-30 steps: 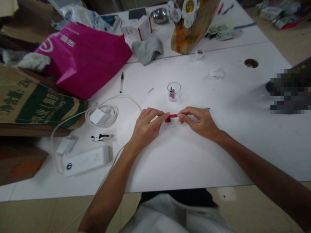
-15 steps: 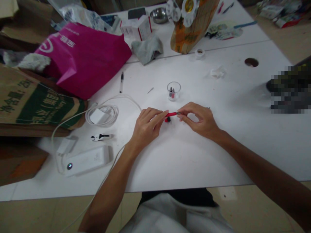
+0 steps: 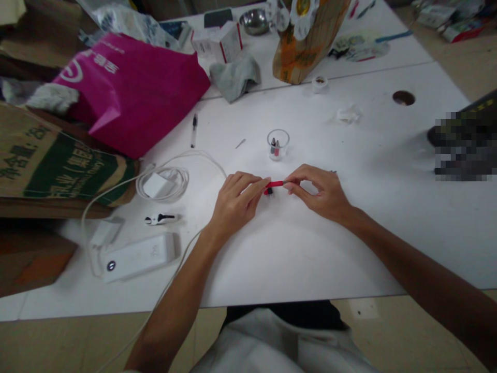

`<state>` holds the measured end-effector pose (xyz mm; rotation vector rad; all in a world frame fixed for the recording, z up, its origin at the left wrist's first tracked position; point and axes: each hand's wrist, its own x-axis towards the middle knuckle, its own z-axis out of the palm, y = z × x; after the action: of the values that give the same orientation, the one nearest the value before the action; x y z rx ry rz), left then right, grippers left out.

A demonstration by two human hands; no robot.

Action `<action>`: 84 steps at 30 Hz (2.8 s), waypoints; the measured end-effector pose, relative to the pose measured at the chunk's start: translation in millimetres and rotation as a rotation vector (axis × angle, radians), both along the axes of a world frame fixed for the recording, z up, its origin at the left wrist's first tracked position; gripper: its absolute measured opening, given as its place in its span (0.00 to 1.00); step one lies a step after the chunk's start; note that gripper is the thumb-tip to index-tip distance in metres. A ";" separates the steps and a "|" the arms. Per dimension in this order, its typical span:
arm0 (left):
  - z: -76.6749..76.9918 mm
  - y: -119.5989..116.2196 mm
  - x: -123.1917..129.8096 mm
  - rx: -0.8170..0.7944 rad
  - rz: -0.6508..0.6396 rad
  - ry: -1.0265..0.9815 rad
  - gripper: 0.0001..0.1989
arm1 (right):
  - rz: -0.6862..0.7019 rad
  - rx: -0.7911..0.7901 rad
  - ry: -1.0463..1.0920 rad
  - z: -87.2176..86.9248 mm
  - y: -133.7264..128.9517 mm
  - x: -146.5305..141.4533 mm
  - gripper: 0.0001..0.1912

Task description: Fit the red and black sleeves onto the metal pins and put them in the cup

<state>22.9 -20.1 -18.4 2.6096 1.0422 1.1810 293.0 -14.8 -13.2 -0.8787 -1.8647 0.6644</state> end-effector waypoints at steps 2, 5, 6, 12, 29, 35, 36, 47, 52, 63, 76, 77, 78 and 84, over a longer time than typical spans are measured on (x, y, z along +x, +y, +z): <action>0.9 0.1 1.1 0.012 -0.004 -0.007 0.16 | 0.001 0.005 0.009 -1.0 -0.1 0.4 0.03; 1.7 0.3 2.5 0.024 -0.010 -0.014 0.15 | -0.006 0.002 0.010 -2.7 -0.1 0.6 0.03; 1.8 0.3 2.8 0.016 -0.010 -0.013 0.15 | -0.007 -0.001 0.010 -3.2 -0.1 0.6 0.03; 1.9 0.6 3.6 -0.017 0.002 -0.003 0.11 | 0.005 0.015 0.014 -3.1 -0.2 0.0 0.03; 4.9 0.8 5.3 0.039 -0.030 -0.026 0.08 | 0.038 0.108 -0.013 -4.2 1.2 -1.7 0.02; 4.3 0.0 5.1 0.025 -0.028 -0.020 0.10 | 0.023 0.109 -0.009 -4.3 0.4 -1.7 0.02; 4.2 -0.2 5.1 0.020 -0.028 -0.017 0.10 | 0.022 0.105 -0.010 -4.2 0.2 -1.5 0.02; 2.6 -1.6 3.9 -0.035 -0.028 0.000 0.13 | 0.033 0.119 -0.011 -4.8 0.5 -0.8 0.05; 2.3 -1.0 4.1 -0.002 -0.037 -0.008 0.11 | 0.029 0.120 -0.010 -4.2 0.1 -1.1 0.04; 3.6 -0.1 5.2 0.031 -0.038 -0.005 0.09 | 0.036 0.124 -0.018 -5.6 -0.2 -1.4 0.02; 3.1 -1.6 3.3 -0.018 0.001 0.023 0.05 | 0.035 0.101 -0.047 -6.3 -0.3 -1.1 0.07; 3.1 -1.5 3.5 -0.009 -0.004 0.019 0.05 | 0.035 0.102 -0.049 -6.6 -0.3 -1.1 0.08; 3.0 -1.5 3.7 0.003 -0.010 0.013 0.05 | 0.033 0.104 -0.054 -7.0 -0.3 -1.0 0.08; 2.8 -2.0 4.2 0.023 -0.017 0.007 0.05 | 0.031 0.120 -0.077 -9.4 0.3 -0.4 0.09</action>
<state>27.1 -22.1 -15.6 2.6365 1.0116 1.1879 292.7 -14.5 -22.6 -0.8088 -1.9685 0.5377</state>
